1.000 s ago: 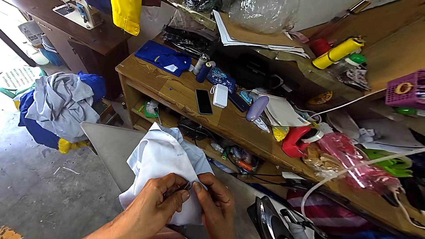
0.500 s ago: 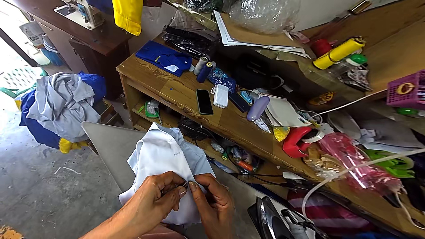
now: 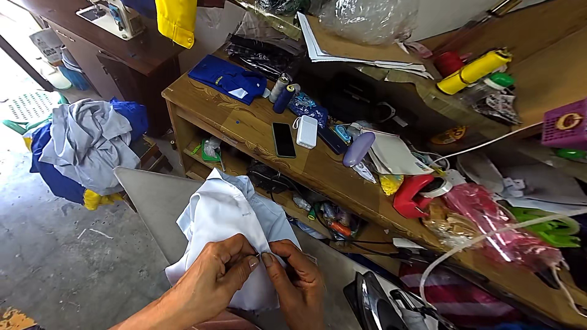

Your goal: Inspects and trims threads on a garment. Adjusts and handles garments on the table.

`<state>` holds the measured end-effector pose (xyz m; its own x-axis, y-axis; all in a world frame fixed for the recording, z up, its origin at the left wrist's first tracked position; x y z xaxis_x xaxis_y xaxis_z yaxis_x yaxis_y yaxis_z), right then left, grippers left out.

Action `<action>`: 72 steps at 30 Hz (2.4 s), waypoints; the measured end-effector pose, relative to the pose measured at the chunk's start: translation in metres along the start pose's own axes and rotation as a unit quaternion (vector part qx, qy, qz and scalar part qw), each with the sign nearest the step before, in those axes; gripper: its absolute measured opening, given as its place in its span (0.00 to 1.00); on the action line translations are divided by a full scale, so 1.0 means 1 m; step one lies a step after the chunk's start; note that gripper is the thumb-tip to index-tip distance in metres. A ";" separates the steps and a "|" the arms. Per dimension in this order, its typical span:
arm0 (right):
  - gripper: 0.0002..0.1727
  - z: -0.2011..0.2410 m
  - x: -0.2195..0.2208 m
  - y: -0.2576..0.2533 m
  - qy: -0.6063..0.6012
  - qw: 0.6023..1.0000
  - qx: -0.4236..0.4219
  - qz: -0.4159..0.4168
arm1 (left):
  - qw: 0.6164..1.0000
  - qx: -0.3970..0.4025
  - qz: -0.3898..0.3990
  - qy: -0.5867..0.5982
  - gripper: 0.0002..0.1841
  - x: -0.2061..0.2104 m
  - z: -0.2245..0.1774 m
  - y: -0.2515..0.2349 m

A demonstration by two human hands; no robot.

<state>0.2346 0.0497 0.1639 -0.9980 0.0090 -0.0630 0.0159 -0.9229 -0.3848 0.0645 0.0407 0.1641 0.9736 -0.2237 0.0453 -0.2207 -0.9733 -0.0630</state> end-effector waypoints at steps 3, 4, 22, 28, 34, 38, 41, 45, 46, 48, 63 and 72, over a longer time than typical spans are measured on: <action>0.07 -0.002 0.001 -0.001 -0.058 0.998 0.035 0.000 | 0.999 -0.032 0.026 0.002 0.08 -0.003 -0.002 0.000; 0.09 -0.001 0.000 -0.003 -0.066 0.997 0.043 0.001 | 0.998 -0.044 0.033 -0.003 0.09 -0.004 -0.002 0.000; 0.15 0.007 -0.001 -0.007 -0.044 0.997 0.061 0.029 | 0.999 -0.049 -0.016 -0.014 0.09 -0.003 -0.001 0.007; 0.14 0.007 0.000 -0.005 -0.041 0.997 0.056 0.016 | 0.999 -0.052 -0.011 -0.003 0.10 -0.003 0.000 0.008; 0.14 0.007 0.002 -0.003 -0.022 0.999 0.036 0.016 | 0.996 -0.077 0.006 0.047 0.10 -0.003 0.001 0.008; 0.14 0.007 0.002 -0.003 -0.020 0.999 0.033 0.019 | 0.993 -0.079 0.014 0.082 0.10 -0.002 0.003 0.008; 0.14 0.008 0.000 -0.003 -0.019 0.999 0.034 0.026 | 1.000 -0.015 -0.005 -0.002 0.10 -0.001 0.003 0.008; 0.14 0.009 0.000 -0.002 -0.015 0.999 0.023 0.029 | 0.998 -0.045 0.017 0.039 0.09 -0.002 0.003 0.006; 0.14 0.010 0.000 -0.003 -0.010 0.999 0.020 0.029 | 0.992 -0.074 0.036 0.096 0.10 -0.003 0.004 0.006; 0.14 0.012 0.000 -0.003 0.002 0.999 0.012 0.030 | 0.981 -0.099 0.046 0.158 0.10 -0.002 0.005 0.006; 0.15 0.014 0.002 -0.003 -0.005 0.999 0.020 0.050 | 1.000 -0.002 -0.003 0.028 0.08 -0.005 0.002 0.006; 0.16 0.014 0.002 -0.003 -0.003 0.998 0.024 0.055 | 1.000 0.015 -0.012 0.017 0.09 -0.005 0.004 0.005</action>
<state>0.2312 0.0474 0.1779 -0.9907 -0.0962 -0.0963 0.1231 -0.9354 -0.3314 0.0589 0.0370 0.1596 0.9759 -0.2027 0.0805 -0.1953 -0.9765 -0.0914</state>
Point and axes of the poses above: each hand's wrist, its own y-axis away from the middle knuckle, its own x-axis out of the palm, z = x × y, the point moved 4 cm from there along -y, towards the middle knuckle, and after that the axes turned 7 degrees about -z, right-handed, at the moved point
